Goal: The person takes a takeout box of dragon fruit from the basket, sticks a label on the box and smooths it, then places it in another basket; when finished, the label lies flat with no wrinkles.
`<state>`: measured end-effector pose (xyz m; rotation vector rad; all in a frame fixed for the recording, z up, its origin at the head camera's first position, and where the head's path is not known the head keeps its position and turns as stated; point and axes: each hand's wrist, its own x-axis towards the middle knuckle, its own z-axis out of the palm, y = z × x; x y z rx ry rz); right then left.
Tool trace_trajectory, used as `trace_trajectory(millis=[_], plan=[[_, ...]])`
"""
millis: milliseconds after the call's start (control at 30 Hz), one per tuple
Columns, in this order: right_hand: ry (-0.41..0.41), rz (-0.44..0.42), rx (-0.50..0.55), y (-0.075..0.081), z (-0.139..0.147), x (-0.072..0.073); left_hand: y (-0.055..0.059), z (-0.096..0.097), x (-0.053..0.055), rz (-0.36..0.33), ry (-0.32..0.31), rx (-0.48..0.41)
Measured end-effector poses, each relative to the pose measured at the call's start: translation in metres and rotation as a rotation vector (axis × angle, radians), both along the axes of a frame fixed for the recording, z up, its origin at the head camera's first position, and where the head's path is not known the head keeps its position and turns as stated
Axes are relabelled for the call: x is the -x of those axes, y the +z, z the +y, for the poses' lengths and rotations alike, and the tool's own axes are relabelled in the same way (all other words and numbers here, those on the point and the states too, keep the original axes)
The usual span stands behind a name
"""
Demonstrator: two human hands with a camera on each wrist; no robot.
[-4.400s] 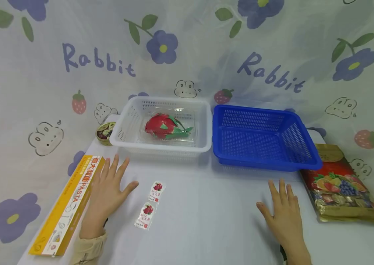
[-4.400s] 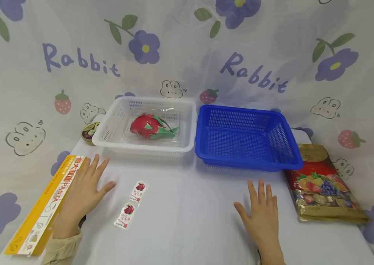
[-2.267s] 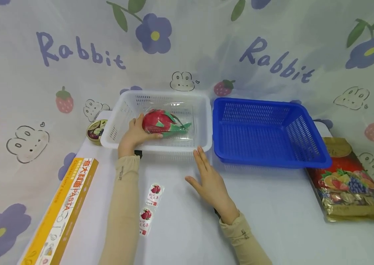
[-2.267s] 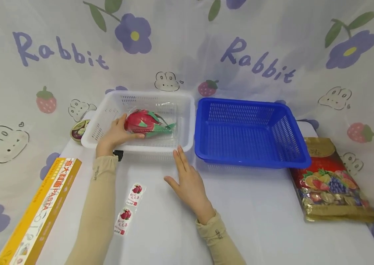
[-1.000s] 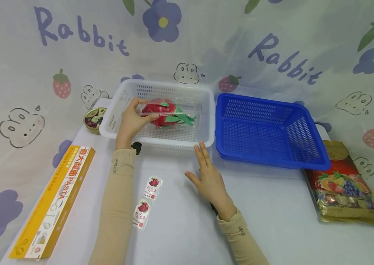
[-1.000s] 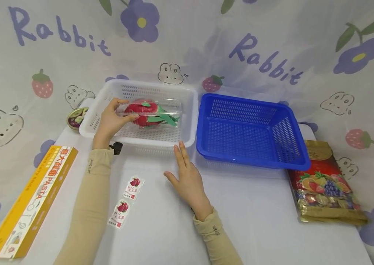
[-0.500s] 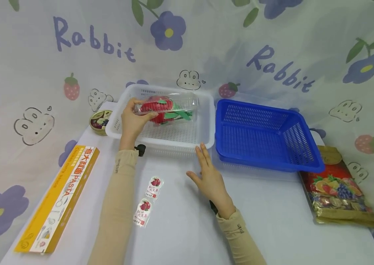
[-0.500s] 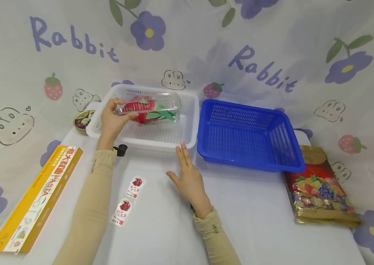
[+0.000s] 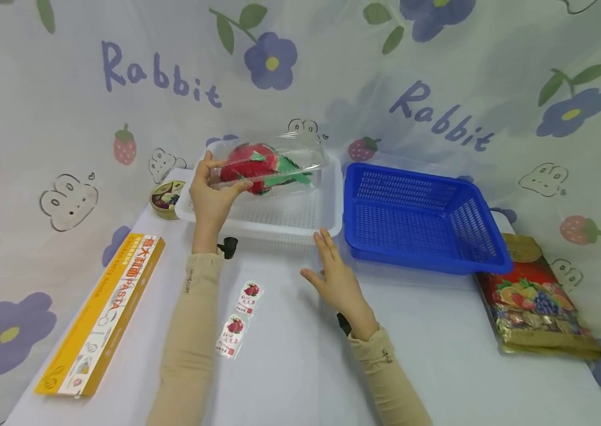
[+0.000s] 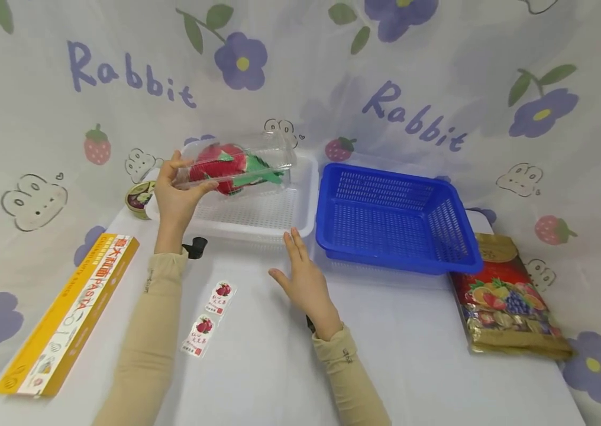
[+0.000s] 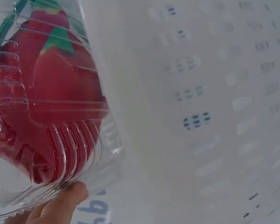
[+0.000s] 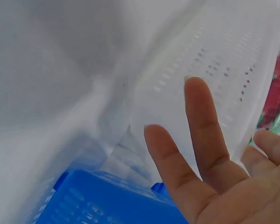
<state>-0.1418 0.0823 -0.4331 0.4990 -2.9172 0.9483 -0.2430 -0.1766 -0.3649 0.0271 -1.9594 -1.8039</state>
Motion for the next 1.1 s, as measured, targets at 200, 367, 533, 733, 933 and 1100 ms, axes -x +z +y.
trace_trajectory(millis=[200, 367, 533, 733, 933, 1100], plan=[[-0.034, -0.057, 0.144, 0.009, 0.007, -0.006, -0.009, 0.012, -0.013, 0.046, -0.003, -0.008], [-0.017, 0.104, 0.268, 0.025, 0.013, -0.014, -0.01, 0.021, -0.024, 0.06, -0.02, -0.018], [-0.02, 0.327, 0.342, 0.046, 0.02, -0.019, -0.008, 0.032, -0.039, 0.109, -0.066, -0.005], [-0.06, 0.372, 0.385, 0.063, 0.029, -0.027, -0.006, 0.046, -0.062, 0.212, -0.16, 0.007], [-0.082, 0.359, 0.414, 0.072, 0.036, -0.04, -0.001, 0.056, -0.084, 0.284, -0.218, 0.06], [-0.083, 0.351, 0.424, 0.075, 0.042, -0.052, -0.001, 0.06, -0.101, 0.298, -0.255, 0.058]])
